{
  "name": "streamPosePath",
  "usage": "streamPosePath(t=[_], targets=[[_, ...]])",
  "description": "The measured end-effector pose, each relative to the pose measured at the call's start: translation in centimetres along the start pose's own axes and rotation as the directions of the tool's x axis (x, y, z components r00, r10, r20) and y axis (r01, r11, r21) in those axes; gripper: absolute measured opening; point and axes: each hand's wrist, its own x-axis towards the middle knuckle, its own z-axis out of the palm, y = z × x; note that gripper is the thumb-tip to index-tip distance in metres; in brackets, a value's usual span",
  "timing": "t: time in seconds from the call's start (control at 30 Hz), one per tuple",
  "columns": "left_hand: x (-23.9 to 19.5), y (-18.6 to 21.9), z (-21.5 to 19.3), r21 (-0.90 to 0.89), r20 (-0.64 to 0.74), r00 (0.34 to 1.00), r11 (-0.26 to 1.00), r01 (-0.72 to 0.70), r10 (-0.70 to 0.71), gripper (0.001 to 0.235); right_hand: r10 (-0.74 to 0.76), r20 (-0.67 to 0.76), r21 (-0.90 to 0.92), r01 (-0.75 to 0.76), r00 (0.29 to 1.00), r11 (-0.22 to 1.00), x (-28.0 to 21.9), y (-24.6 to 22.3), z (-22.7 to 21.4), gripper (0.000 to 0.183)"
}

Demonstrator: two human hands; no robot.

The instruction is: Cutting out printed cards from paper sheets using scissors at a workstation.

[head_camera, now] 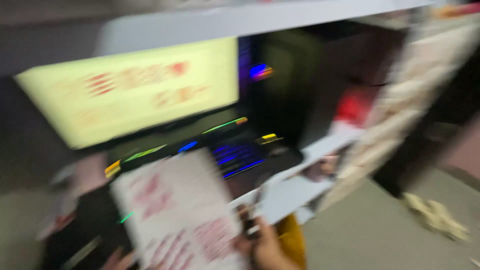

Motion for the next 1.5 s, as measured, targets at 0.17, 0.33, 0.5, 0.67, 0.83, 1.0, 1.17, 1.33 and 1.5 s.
streamPosePath(t=[0.17,0.33,0.5,0.67,0.83,1.0,1.17,1.33,1.5], targets=[[9.6,-2.5,-13.8,-0.376,0.404,0.097,-0.068,0.924,-0.910,0.049,-0.019,0.110,-0.001,0.019,0.994,1.000,-0.2,-5.1,1.2,0.068],[14.7,-6.3,-16.5,-0.480,0.635,-0.038,-0.433,0.763,-0.771,0.064,0.080,0.053,-0.010,-0.080,0.995,0.997,-1.5,-11.5,3.9,0.067],[17.0,-8.6,-17.9,-0.421,0.740,-0.119,-0.593,0.686,-0.662,0.048,0.336,-0.067,0.015,-0.336,0.939,0.942,-2.3,-16.2,6.1,0.054],[16.7,-9.1,-17.8,-0.451,0.660,-0.101,-0.499,0.740,-0.745,0.051,0.535,0.170,0.306,-0.560,0.828,0.770,3.9,3.2,-4.3,0.042],[16.9,-10.4,-17.5,-0.579,0.496,0.019,-0.315,0.752,-0.868,0.051,0.522,0.289,0.134,-0.574,0.802,0.808,-1.7,17.8,-7.0,0.059],[18.4,-11.6,-17.1,-0.572,0.389,0.057,-0.192,0.798,-0.920,0.049,0.746,0.444,-0.206,-0.754,0.496,0.624,-4.9,12.7,-2.6,0.056],[19.1,-10.4,-16.7,-0.613,0.358,0.160,-0.102,0.784,-0.920,0.052,0.630,0.517,-0.329,-0.545,0.580,0.771,-7.6,-14.3,6.3,0.082],[19.7,-9.8,-16.8,-0.625,0.377,0.096,-0.176,0.761,-0.921,0.049,0.691,0.408,-0.221,-0.669,0.597,0.709,-8.2,-17.7,8.1,0.070],[20.0,-9.9,-16.9,-0.639,0.349,0.130,-0.134,0.758,-0.928,0.051,0.336,0.648,-0.179,-0.292,0.684,0.940,-7.1,-13.6,6.8,0.087]])
